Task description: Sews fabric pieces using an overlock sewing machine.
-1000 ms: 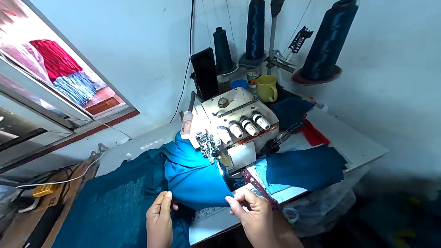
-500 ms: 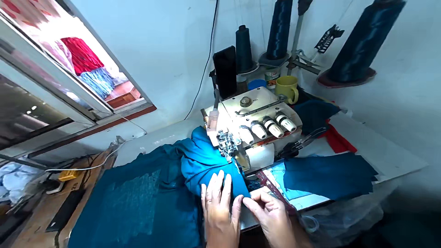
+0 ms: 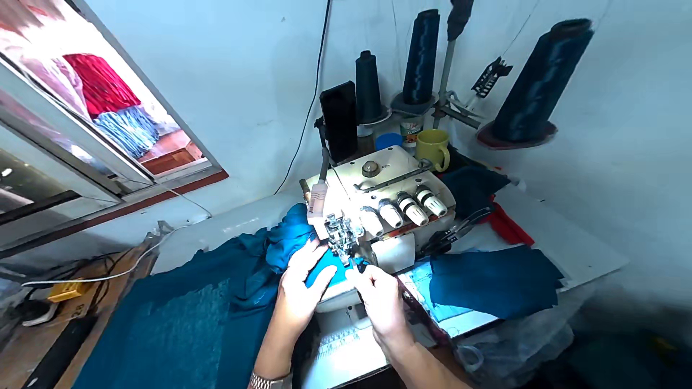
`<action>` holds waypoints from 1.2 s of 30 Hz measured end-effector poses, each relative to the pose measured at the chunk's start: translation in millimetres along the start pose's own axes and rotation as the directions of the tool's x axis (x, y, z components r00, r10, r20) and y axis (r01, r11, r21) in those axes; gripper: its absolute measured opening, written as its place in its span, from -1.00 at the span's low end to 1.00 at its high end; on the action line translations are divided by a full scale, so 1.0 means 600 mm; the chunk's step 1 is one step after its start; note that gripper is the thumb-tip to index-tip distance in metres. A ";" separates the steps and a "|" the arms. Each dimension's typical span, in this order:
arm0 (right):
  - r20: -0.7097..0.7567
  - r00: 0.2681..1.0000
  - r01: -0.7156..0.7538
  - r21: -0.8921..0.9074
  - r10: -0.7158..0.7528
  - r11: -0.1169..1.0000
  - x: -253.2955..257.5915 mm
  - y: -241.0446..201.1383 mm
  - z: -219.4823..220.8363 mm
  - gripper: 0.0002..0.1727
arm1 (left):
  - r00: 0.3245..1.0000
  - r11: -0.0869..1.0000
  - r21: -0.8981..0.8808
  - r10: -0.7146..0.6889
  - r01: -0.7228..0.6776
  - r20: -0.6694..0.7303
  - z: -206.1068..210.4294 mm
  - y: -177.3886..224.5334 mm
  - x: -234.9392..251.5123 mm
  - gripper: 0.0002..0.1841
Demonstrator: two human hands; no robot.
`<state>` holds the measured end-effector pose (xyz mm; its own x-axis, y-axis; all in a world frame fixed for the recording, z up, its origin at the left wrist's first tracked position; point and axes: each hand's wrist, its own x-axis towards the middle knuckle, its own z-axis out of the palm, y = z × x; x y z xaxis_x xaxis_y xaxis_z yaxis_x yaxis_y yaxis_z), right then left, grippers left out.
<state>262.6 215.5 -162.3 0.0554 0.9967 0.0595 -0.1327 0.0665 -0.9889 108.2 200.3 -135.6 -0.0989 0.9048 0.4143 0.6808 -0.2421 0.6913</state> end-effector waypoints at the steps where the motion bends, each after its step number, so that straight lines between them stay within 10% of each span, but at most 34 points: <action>1: -0.001 1.000 0.000 -0.003 0.000 1.000 0.000 0.001 0.001 -0.48 | 1.000 1.000 0.000 0.003 -0.003 0.004 0.000 -0.001 0.001 -0.57; 16: -0.023 1.000 -0.006 -0.050 0.005 0.999 0.003 0.010 0.011 -0.50 | 0.992 0.993 -0.023 -0.115 0.117 0.047 -0.014 -0.002 0.044 -0.62; 22: 0.003 1.000 -0.003 -0.088 0.004 0.996 0.001 0.008 0.005 -0.52 | 0.970 0.976 0.072 -0.196 0.208 -0.145 -0.007 -0.014 0.045 -0.54; 36: 0.033 0.999 0.017 -0.064 -0.014 0.998 -0.041 0.019 -0.006 -0.62 | 0.951 0.975 0.037 -0.203 0.217 -0.232 -0.049 0.019 -0.152 -0.39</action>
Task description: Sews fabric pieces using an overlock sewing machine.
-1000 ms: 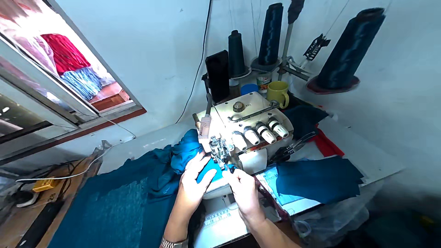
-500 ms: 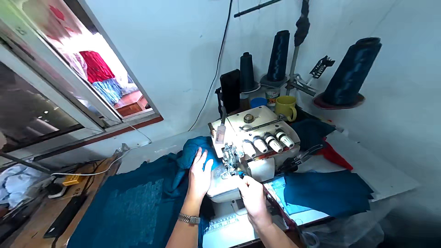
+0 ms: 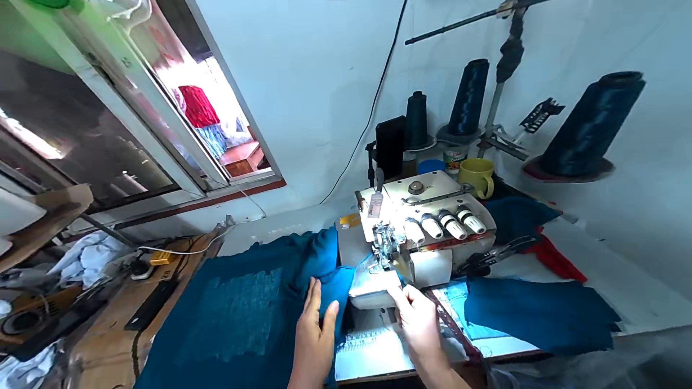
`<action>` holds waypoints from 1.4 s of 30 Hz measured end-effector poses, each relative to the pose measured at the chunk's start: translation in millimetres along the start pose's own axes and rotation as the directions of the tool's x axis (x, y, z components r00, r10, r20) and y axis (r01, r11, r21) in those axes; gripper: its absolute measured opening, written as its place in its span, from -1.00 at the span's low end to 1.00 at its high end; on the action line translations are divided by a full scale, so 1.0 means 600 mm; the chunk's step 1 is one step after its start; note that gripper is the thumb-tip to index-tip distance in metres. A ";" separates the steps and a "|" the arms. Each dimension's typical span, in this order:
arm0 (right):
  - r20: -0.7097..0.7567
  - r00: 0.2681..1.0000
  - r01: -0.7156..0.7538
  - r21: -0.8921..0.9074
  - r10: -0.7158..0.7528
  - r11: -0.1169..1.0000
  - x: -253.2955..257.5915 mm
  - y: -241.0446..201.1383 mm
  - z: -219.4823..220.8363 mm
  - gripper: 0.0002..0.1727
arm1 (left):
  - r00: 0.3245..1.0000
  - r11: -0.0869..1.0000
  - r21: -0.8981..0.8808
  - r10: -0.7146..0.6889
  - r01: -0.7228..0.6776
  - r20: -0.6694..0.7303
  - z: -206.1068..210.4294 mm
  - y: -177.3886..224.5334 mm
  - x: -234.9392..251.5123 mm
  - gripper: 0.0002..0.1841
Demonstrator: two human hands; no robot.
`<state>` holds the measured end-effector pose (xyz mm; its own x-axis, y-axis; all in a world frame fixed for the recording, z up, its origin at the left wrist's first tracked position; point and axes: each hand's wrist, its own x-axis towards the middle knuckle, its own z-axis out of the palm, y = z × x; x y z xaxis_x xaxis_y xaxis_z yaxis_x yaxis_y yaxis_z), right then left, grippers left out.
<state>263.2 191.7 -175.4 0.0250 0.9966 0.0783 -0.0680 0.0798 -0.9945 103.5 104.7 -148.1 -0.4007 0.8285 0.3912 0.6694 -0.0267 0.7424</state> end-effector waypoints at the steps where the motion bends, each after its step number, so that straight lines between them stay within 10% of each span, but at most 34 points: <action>1: 0.025 1.000 0.008 0.027 -0.009 1.000 -0.013 0.002 0.000 -0.64 | 1.000 1.000 -0.021 -0.003 0.003 0.024 0.002 0.005 -0.019 -0.38; 14: 0.240 0.957 0.147 0.074 -0.161 0.986 -0.028 -0.013 -0.013 -0.80 | 0.883 0.986 -0.162 0.112 -0.041 0.456 0.061 0.084 -0.156 -0.44; 17: -0.017 0.999 0.048 0.255 -0.045 0.966 0.006 -0.016 -0.036 -0.74 | 0.963 0.993 -0.058 0.115 -0.104 0.243 0.030 0.078 -0.082 -0.76; 21: -0.133 0.987 -0.058 0.249 0.093 0.967 0.030 0.000 -0.048 -0.69 | 0.996 0.966 0.256 0.059 -0.040 -0.066 0.000 0.023 0.110 -0.69; 24: -0.093 0.994 -0.046 0.180 0.064 0.983 0.008 0.005 -0.037 -0.68 | 0.980 0.963 0.253 -0.136 0.096 0.143 0.027 -0.017 0.204 -0.52; 28: 0.020 0.998 -0.070 0.248 0.067 0.966 -0.017 0.014 -0.037 -0.66 | 0.922 0.941 0.314 -0.229 0.127 0.314 0.069 -0.048 0.212 -0.75; 34: 0.221 0.972 -0.155 0.337 0.082 0.929 -0.016 0.023 -0.070 -0.61 | 0.960 0.989 -0.114 -0.122 0.095 -0.251 -0.072 -0.059 0.065 -0.79; 39: 0.275 0.953 -0.203 0.261 0.129 0.944 -0.020 0.038 -0.089 -0.63 | 0.899 0.969 -0.080 -0.248 0.236 -0.361 -0.113 -0.087 -0.089 -0.76; 42: 0.353 0.923 -0.317 0.476 0.152 0.821 -0.008 0.035 -0.101 -0.56 | 0.907 0.967 0.205 -0.051 0.149 -0.417 -0.112 -0.096 -0.122 -0.50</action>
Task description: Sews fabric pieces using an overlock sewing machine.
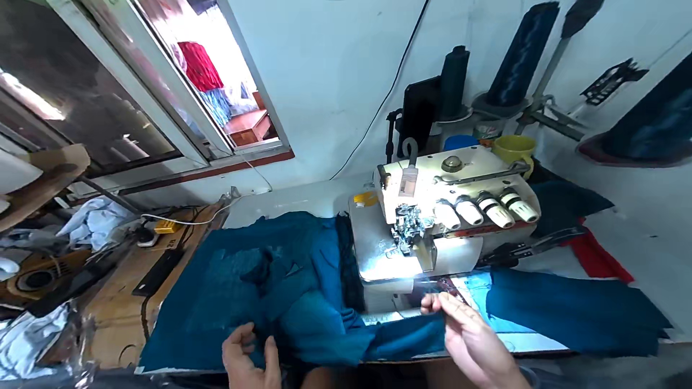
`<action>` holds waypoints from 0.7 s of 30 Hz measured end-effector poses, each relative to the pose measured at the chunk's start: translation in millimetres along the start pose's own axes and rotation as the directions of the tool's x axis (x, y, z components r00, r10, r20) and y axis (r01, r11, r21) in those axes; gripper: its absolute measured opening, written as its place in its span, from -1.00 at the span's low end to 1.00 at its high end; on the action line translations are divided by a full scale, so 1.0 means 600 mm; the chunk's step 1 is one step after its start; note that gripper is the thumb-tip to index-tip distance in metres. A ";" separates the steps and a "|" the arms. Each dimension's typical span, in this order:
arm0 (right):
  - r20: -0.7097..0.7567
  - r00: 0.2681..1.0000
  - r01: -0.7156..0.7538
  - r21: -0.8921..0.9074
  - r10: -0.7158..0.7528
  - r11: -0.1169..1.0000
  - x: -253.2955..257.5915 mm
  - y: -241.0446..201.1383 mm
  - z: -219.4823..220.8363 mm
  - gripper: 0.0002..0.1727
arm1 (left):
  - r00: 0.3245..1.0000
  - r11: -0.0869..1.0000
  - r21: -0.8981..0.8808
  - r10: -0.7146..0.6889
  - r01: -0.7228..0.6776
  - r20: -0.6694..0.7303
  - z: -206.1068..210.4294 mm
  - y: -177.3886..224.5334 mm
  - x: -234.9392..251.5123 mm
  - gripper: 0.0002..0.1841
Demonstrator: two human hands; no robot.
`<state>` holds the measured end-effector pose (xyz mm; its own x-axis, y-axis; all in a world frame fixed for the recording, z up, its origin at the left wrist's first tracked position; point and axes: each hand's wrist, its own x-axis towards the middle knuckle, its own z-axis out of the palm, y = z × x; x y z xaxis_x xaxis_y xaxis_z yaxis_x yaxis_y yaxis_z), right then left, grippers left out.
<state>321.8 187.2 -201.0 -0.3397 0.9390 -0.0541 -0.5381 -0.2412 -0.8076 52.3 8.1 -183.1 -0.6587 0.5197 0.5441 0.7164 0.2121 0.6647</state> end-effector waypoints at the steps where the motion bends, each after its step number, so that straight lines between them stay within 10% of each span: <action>1: 0.018 0.999 -0.040 0.132 0.037 0.990 0.004 -0.011 0.001 -0.51 | 0.993 0.991 0.063 0.117 -0.117 -0.002 0.001 -0.004 0.001 -0.49; 4: -0.039 0.997 -0.053 0.321 0.069 0.946 0.018 -0.049 0.003 -0.39 | 0.947 0.944 0.138 0.275 -0.298 0.165 0.005 -0.002 0.029 -0.49; 11: -0.221 0.973 0.123 0.240 -0.069 0.963 0.027 -0.100 -0.032 -0.44 | 0.907 0.993 0.047 0.080 -0.109 0.413 -0.032 -0.036 0.056 -0.53; 21: -0.219 0.964 0.215 0.319 -0.149 0.923 0.049 -0.121 -0.045 -0.48 | 0.892 0.982 0.066 0.132 -0.177 0.433 -0.034 -0.076 0.040 -0.70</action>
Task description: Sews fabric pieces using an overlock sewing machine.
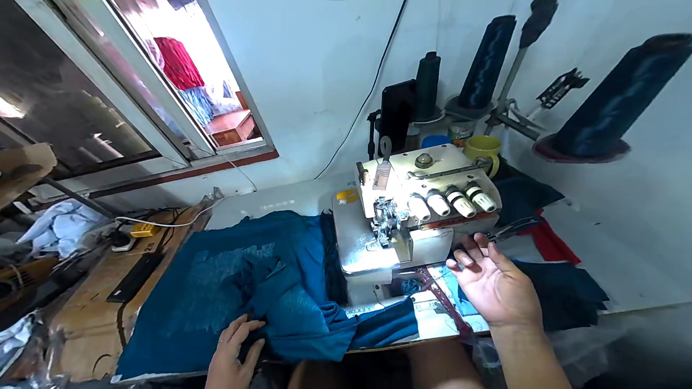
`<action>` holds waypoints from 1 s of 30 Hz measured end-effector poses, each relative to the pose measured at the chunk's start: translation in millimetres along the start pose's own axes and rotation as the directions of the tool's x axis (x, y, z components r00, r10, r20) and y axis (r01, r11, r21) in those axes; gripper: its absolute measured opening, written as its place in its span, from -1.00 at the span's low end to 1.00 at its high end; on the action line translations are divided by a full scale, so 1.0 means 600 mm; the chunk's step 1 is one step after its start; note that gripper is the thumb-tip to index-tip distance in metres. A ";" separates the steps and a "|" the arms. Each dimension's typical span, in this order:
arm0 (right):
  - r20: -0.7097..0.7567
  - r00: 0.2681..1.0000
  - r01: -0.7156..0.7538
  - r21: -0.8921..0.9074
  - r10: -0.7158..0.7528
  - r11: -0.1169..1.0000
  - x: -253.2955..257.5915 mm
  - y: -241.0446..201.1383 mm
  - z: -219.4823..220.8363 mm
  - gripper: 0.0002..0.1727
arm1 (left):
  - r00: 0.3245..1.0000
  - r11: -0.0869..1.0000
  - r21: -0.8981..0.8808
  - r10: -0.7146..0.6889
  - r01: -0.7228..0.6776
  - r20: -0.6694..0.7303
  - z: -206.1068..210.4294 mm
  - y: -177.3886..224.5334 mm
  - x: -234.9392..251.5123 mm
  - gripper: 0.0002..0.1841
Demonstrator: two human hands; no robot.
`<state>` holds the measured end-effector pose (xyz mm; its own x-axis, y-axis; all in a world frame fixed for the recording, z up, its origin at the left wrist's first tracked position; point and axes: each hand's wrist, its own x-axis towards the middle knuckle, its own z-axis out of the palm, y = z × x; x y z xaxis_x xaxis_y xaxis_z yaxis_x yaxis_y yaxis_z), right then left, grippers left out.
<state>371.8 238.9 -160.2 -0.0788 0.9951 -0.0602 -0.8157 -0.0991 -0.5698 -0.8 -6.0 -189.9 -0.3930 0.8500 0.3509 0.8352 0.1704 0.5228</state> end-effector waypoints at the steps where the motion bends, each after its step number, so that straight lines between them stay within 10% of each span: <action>1: -0.018 1.000 0.017 -0.047 -0.018 0.999 0.002 -0.002 -0.002 -0.50 | 1.000 1.000 0.002 0.010 -0.010 0.003 -0.001 -0.001 0.000 -0.71; 3: -0.083 0.987 0.094 -0.409 -0.140 0.908 0.000 -0.006 -0.007 -0.61 | 1.000 1.000 0.003 0.025 -0.025 -0.002 0.000 -0.003 0.000 -0.75; 5: 0.018 0.913 0.245 -0.822 -0.407 0.514 -0.014 0.005 -0.019 -0.72 | 0.998 0.999 0.009 0.047 -0.047 -0.044 0.003 -0.007 -0.003 -0.79; 8: 0.408 0.779 0.486 -0.873 -0.476 0.048 -0.065 0.040 -0.014 -0.66 | 0.997 0.999 -0.001 0.053 -0.053 -0.060 0.007 -0.013 -0.004 -0.78; 13: 0.775 0.631 0.775 -0.628 -0.036 0.076 -0.152 0.167 0.022 -0.74 | 0.999 0.998 -0.043 0.047 -0.048 -0.005 0.005 -0.021 -0.007 -0.85; 17: 0.749 0.655 0.754 -0.656 0.100 -0.027 -0.157 0.215 0.027 -0.84 | 0.978 0.986 -0.073 0.136 -0.149 -0.157 -0.022 0.000 -0.001 -0.80; 23: 0.688 0.723 0.552 -0.631 0.064 0.545 -0.125 0.108 0.108 -0.79 | 0.888 0.921 -0.158 0.282 -0.357 -0.363 -0.130 0.113 0.038 -0.82; 27: 0.706 0.684 0.693 -0.549 -0.184 0.466 -0.128 0.014 0.178 -0.78 | 0.857 0.889 -0.108 0.387 -0.444 -0.340 -0.230 0.176 0.063 -0.89; 30: 0.816 0.576 0.744 -0.547 0.047 0.385 -0.123 -0.028 0.201 -0.77 | 0.867 0.869 -0.159 0.417 -0.469 -0.273 -0.292 0.181 0.087 -0.90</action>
<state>322.1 167.7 -47.4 -0.5510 0.5719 0.6077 -0.0591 0.6997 -0.7120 2.2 -30.6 21.6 -0.0971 0.6714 0.7347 0.8486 -0.3299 0.4136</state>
